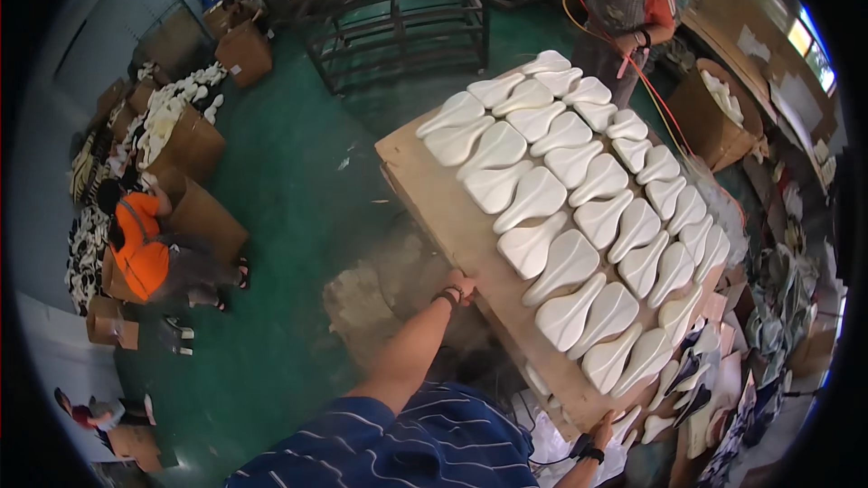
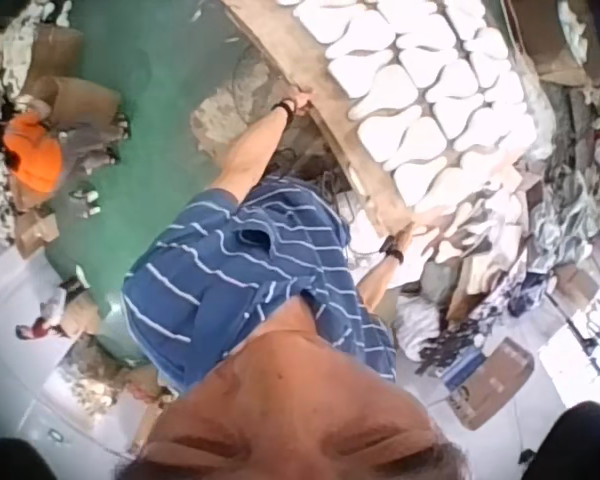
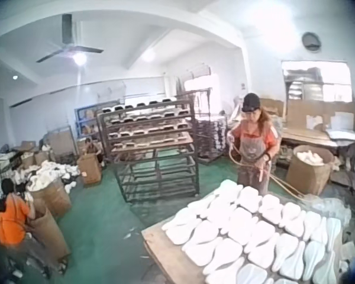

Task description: The person uses a spray gun to apply white paint to rows of shoe lasts arranged on a wooden board. They repeatedly lift the board, spray the parts, and place the board onto a multi-tiered drying rack. The person also handles the spray gun and its hose during the process.

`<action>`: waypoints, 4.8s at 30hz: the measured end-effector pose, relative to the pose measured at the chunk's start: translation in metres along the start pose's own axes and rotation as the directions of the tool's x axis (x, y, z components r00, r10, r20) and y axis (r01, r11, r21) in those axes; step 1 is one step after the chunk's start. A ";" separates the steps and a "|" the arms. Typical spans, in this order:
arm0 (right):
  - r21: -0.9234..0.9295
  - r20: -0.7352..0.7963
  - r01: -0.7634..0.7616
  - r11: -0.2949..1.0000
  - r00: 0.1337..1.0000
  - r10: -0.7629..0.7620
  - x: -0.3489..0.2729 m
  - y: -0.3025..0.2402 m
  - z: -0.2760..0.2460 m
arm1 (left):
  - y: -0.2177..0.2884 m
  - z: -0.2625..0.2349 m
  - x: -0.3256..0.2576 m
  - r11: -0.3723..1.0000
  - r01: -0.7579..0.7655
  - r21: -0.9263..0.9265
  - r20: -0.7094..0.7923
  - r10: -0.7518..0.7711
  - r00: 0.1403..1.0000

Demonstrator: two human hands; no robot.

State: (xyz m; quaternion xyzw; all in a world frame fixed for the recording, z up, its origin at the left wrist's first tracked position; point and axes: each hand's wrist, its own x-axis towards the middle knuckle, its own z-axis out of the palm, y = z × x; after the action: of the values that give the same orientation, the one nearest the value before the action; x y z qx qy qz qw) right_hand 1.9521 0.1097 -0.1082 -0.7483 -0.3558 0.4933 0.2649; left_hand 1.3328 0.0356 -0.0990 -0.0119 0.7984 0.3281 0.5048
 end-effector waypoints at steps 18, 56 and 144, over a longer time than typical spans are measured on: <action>-0.558 0.130 0.151 0.816 0.987 -0.093 -0.118 -0.075 0.150 | 0.014 -0.144 -0.010 0.990 -0.043 0.133 -0.029 0.047 0.998; -0.446 -0.061 0.317 0.837 0.922 -0.382 -0.204 -0.111 0.062 | -0.014 -0.247 -0.120 0.532 -0.467 -0.706 -0.074 0.601 0.796; 0.150 -0.164 0.423 0.894 0.902 -0.400 0.078 -0.497 0.912 | 0.197 -0.504 0.364 0.430 -0.354 -0.831 -0.382 0.023 0.924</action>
State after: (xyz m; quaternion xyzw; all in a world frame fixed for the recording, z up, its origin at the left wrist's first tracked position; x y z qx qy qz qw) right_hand 0.9921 0.5144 -0.1201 -0.6587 -0.4421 0.4070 0.4528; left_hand 0.6833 0.0332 -0.1555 -0.2348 0.5733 0.7443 0.2493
